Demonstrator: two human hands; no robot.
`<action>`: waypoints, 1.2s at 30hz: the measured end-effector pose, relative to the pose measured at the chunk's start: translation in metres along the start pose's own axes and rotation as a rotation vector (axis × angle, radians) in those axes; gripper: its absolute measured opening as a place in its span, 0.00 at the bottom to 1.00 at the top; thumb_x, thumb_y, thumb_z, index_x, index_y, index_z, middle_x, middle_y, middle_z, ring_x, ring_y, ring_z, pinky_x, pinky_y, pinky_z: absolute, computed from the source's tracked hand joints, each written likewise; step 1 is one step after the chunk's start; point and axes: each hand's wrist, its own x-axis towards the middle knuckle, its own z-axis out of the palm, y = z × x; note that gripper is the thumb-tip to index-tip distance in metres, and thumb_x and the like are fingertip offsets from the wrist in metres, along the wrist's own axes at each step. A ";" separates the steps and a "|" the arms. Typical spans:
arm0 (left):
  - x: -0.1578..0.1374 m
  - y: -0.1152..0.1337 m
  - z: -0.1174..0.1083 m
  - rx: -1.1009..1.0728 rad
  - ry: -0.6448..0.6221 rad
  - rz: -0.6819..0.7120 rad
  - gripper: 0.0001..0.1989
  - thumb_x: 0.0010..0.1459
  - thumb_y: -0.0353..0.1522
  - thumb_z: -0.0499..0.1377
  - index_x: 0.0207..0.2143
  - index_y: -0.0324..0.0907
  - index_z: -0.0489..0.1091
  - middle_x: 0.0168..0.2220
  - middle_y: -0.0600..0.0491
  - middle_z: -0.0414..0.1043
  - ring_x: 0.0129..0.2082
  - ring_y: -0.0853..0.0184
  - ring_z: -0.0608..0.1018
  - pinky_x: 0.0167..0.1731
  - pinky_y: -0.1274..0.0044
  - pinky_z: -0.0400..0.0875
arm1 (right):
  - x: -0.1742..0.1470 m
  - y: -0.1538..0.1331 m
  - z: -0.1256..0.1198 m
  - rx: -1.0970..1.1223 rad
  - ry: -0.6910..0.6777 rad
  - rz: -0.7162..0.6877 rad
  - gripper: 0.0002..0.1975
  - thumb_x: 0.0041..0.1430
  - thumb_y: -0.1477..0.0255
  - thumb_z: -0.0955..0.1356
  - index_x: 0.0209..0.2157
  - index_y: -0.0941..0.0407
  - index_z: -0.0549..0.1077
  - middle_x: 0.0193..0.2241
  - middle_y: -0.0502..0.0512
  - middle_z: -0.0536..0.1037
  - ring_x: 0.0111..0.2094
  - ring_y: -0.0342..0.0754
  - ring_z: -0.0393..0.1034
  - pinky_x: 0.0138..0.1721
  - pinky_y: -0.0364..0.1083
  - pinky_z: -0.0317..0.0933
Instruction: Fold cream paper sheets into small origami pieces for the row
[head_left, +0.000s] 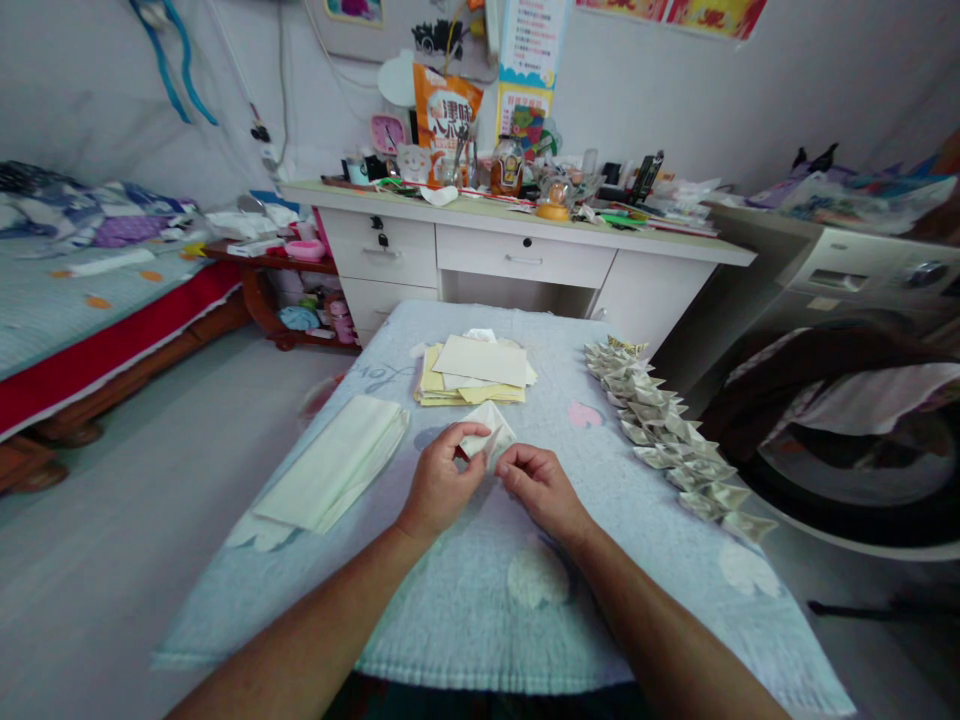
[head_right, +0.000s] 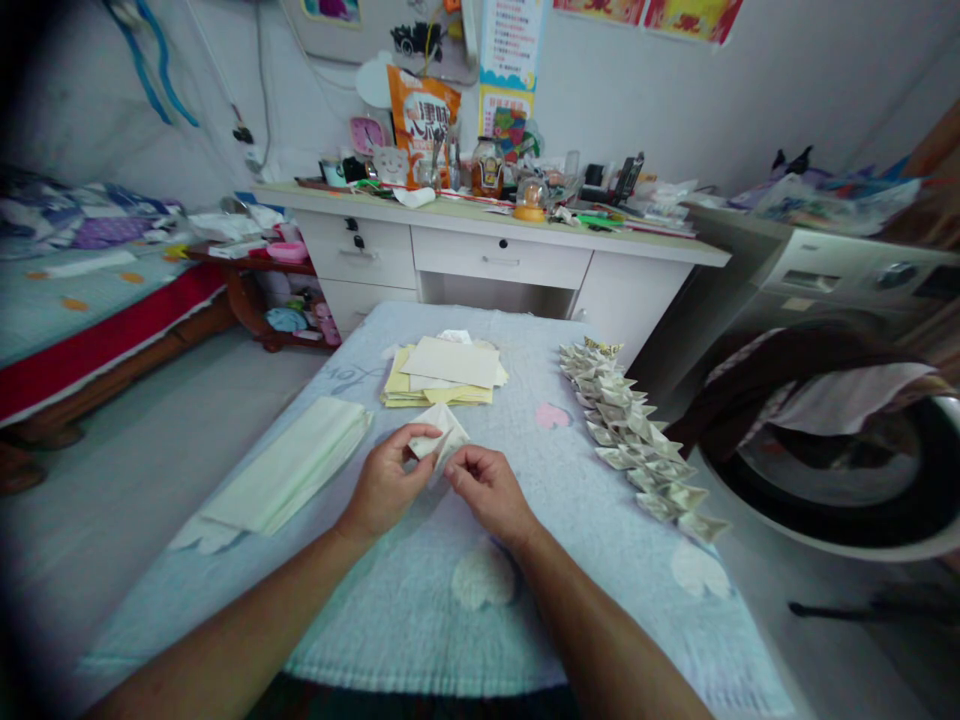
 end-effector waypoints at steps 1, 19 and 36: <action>0.000 -0.001 0.000 -0.038 -0.008 -0.021 0.14 0.52 0.26 0.57 0.42 0.42 0.71 0.37 0.54 0.76 0.30 0.70 0.75 0.32 0.79 0.69 | 0.000 -0.001 -0.002 -0.002 0.048 -0.007 0.15 0.56 0.60 0.67 0.24 0.57 0.67 0.18 0.45 0.60 0.20 0.39 0.50 0.23 0.40 0.47; -0.003 0.001 0.005 -0.357 -0.191 -0.103 0.19 0.53 0.34 0.61 0.48 0.40 0.68 0.39 0.49 0.76 0.35 0.66 0.77 0.37 0.76 0.72 | 0.012 0.011 -0.002 0.227 0.076 0.012 0.25 0.48 0.62 0.73 0.44 0.53 0.60 0.27 0.46 0.71 0.20 0.38 0.58 0.20 0.38 0.52; 0.005 -0.001 0.003 -0.829 -0.186 -0.497 0.17 0.47 0.30 0.64 0.41 0.36 0.71 0.35 0.49 0.75 0.30 0.69 0.73 0.30 0.79 0.66 | 0.004 0.006 -0.009 -0.425 0.253 -0.384 0.26 0.50 0.82 0.63 0.50 0.49 0.68 0.45 0.55 0.63 0.49 0.50 0.59 0.48 0.50 0.59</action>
